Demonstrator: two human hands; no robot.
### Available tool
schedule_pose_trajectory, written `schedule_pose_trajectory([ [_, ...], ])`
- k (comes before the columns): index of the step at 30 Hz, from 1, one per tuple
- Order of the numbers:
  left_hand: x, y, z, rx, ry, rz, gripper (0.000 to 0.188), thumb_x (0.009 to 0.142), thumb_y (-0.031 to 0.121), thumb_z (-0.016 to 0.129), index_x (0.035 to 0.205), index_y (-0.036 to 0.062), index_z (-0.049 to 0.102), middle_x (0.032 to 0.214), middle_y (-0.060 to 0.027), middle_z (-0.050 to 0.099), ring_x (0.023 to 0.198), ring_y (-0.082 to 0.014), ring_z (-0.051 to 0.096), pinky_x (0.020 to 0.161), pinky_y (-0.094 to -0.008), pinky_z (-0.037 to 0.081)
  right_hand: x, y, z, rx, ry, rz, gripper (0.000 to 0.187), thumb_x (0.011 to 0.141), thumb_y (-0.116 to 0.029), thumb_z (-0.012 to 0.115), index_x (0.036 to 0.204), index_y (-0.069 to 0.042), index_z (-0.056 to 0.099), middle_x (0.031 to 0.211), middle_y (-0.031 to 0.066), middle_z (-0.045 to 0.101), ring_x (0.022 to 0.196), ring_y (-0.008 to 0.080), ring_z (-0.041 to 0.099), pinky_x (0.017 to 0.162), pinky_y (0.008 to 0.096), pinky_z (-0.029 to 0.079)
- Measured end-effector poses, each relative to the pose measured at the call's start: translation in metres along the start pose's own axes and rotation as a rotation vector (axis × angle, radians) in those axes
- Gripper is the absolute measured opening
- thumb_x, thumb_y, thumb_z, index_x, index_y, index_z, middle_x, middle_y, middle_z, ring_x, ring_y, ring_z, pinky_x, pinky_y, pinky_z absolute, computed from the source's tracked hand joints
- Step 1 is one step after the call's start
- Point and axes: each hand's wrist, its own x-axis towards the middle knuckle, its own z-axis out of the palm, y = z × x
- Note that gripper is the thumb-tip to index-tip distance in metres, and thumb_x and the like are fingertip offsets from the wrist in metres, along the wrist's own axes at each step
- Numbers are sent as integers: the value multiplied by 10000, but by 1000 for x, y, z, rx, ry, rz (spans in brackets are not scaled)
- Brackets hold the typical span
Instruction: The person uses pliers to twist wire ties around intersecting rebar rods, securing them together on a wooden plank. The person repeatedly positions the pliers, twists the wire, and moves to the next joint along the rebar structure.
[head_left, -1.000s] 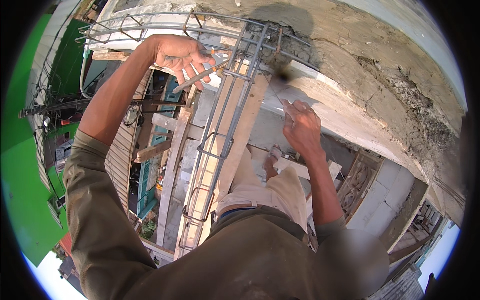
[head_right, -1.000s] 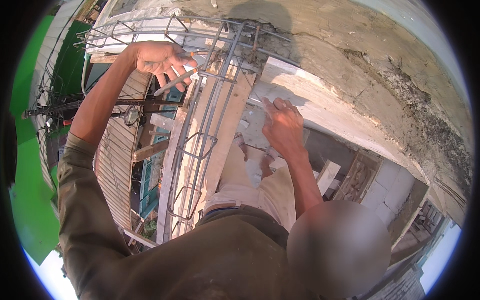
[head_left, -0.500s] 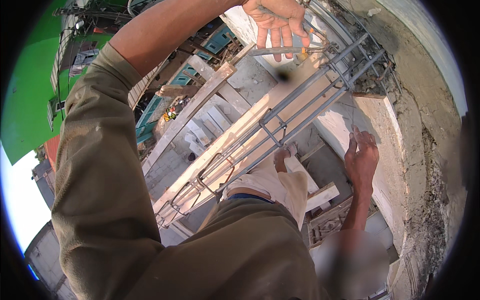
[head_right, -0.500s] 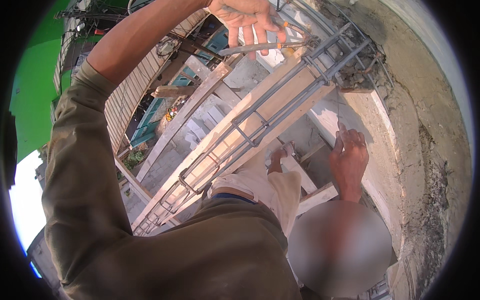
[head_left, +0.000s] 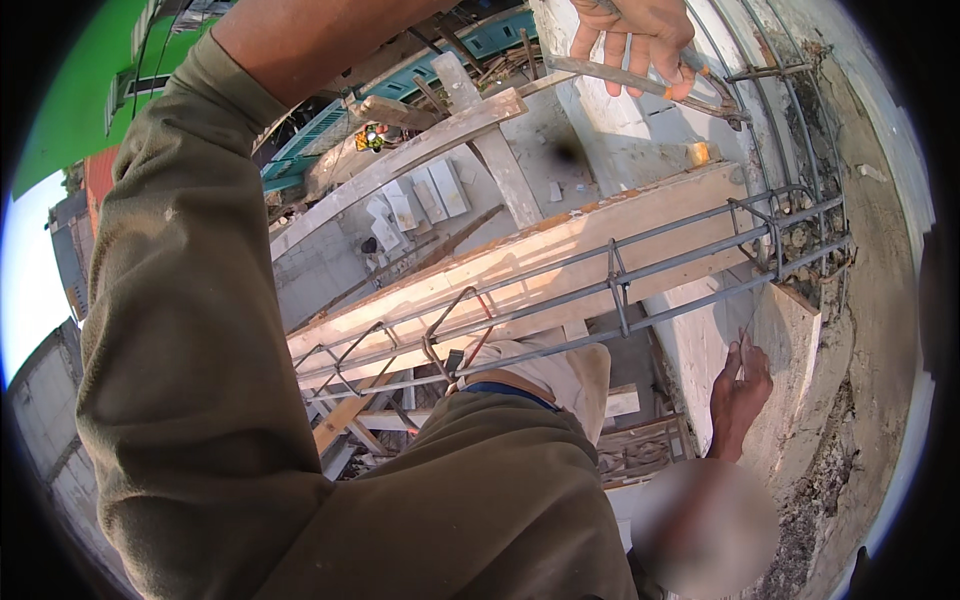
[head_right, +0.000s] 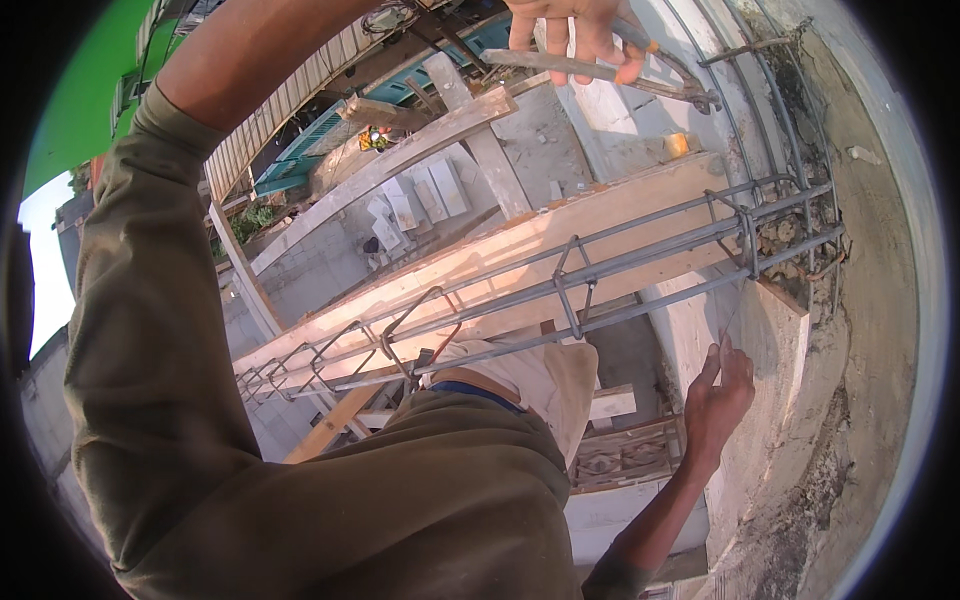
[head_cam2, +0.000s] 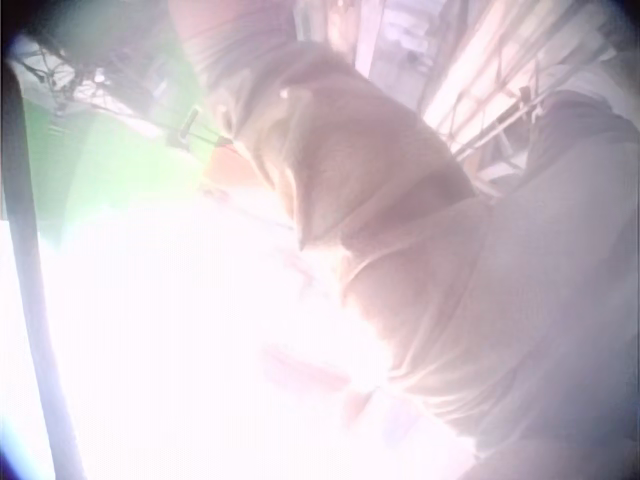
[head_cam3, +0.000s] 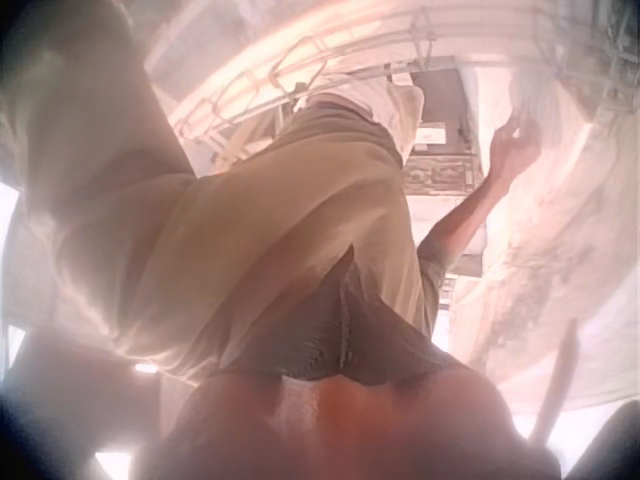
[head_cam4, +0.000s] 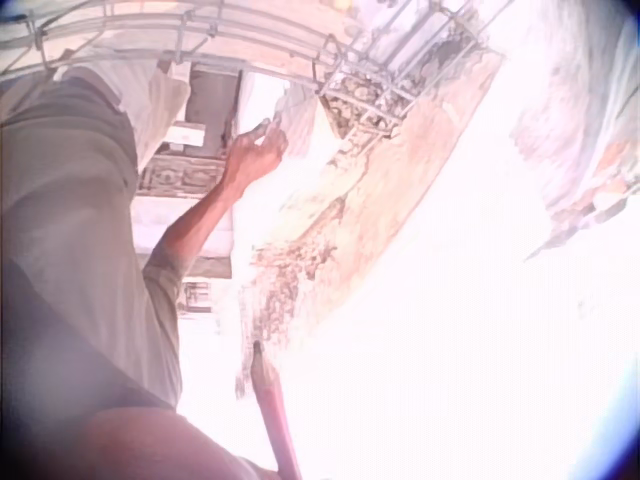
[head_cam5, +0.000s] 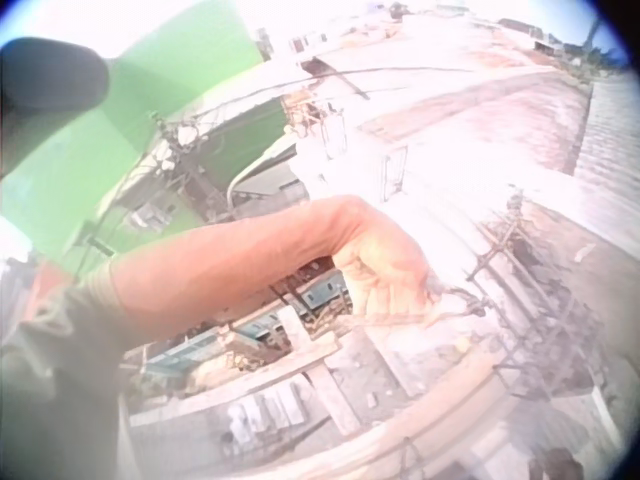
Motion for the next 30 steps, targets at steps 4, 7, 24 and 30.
schedule_pose_trajectory([
  [4, -3, -6, -1, 44, 10, 17, 309, 941, 274, 674, 1121, 23, 660, 986, -154, 655, 871, -302, 643, 714, -506, 532, 0, 8, 2, 8, 8, -26, 287, 1050, -65, 633, 1304, 8, 746, 994, 232, 726, 932, 385, 692, 827, 463, 546],
  [7, -3, -9, -1, 67, 14, 25, 284, 925, 272, 687, 1061, 22, 685, 932, -136, 658, 825, -280, 635, 681, -488, 518, 1, 11, 3, 6, 5, -30, 287, 1051, -68, 635, 1306, 2, 748, 999, 230, 730, 923, 379, 695, 828, 458, 549],
  [24, 28, 34, 12, 640, 138, 35, 267, 842, 150, 646, 1068, 22, 707, 1059, -212, 721, 949, -348, 698, 754, -511, 536, -2, 15, 0, 25, 38, 32, 278, 1054, -68, 634, 1296, 7, 750, 1011, 223, 733, 921, 328, 696, 855, 421, 542],
  [30, 34, 50, 29, 700, 197, 88, 600, 831, 142, 548, 1386, -75, 616, 1320, -257, 677, 1176, -431, 658, 964, -541, 536, -7, 14, -1, 40, 88, 37, 270, 1042, -49, 644, 1283, 7, 752, 1027, 246, 739, 917, 371, 709, 837, 459, 549],
])
